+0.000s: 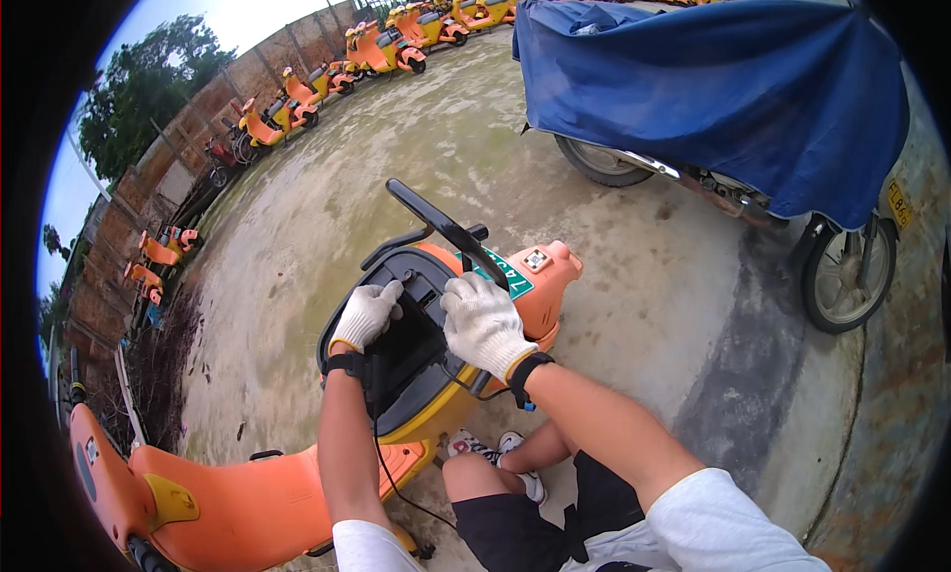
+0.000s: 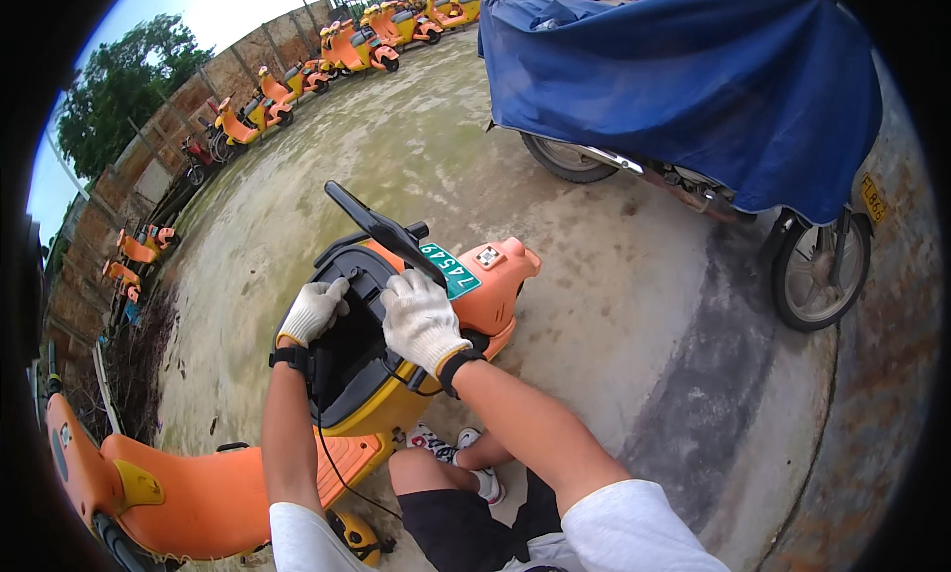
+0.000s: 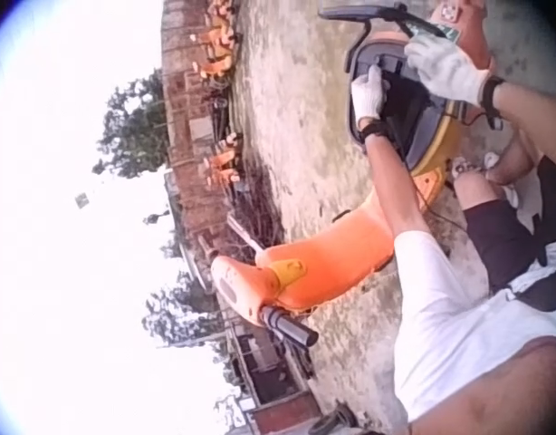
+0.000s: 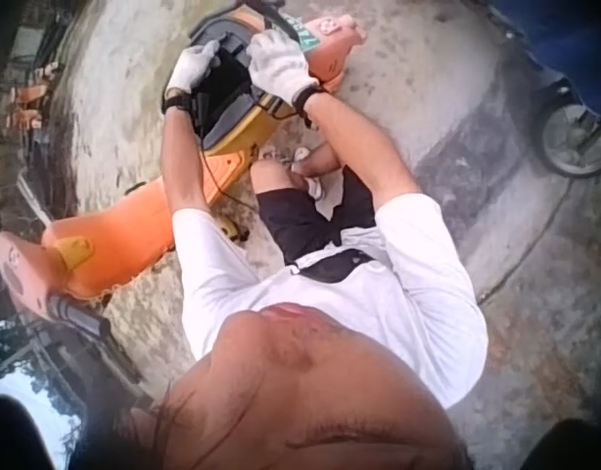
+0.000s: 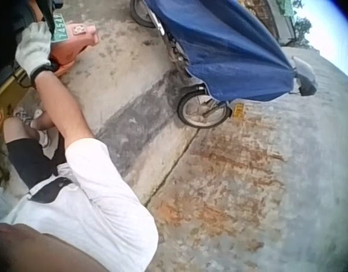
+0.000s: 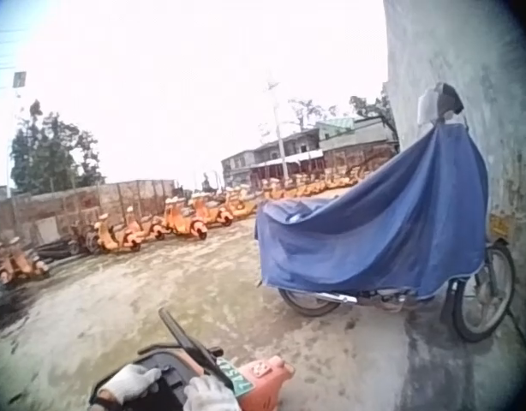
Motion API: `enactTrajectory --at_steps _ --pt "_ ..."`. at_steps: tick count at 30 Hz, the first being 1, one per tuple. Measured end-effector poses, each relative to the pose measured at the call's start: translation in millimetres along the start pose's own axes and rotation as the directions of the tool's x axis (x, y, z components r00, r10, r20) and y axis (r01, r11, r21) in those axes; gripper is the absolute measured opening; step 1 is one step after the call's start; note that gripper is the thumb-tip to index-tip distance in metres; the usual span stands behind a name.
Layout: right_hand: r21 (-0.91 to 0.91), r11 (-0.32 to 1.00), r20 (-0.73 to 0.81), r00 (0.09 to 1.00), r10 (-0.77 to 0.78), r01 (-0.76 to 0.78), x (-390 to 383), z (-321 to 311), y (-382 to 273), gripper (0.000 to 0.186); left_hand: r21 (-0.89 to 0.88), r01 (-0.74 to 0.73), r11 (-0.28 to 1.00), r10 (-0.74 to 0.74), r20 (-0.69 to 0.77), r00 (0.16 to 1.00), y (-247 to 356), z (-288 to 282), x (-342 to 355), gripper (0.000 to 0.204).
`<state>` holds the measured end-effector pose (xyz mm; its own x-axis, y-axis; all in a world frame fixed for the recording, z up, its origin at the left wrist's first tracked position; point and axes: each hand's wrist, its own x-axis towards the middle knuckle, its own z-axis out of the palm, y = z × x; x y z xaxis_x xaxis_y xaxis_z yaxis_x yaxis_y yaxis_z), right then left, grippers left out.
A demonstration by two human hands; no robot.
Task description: Repairing or inspecting the internal compartment of an electric scooter.
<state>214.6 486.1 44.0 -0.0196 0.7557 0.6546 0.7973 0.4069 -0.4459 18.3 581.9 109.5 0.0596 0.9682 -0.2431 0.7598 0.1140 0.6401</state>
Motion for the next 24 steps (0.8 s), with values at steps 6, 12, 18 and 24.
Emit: enactTrajectory --at_steps 6,12,18,24 --pt "-0.009 1.0 0.019 1.0 0.025 -0.025 0 -3 5 0.011 -0.099 -0.004 0.995 -0.003 -0.069 0.998 -1 20 -6 0.053" --pt "-0.002 0.999 0.014 0.999 0.04 -0.04 1 -3 6 0.015 -0.551 -0.065 0.832 0.044 -0.052 0.998 15 25 -19 0.03" --pt "0.037 0.997 0.009 0.998 0.063 -0.063 1 -4 1 0.021 -0.598 0.037 0.8 -0.019 0.036 0.999 19 53 -33 0.026" --pt "0.024 0.998 -0.006 0.998 0.059 -0.059 1 0 5 0.022 -0.648 0.099 0.755 -0.094 0.042 0.995 26 63 -38 0.025"
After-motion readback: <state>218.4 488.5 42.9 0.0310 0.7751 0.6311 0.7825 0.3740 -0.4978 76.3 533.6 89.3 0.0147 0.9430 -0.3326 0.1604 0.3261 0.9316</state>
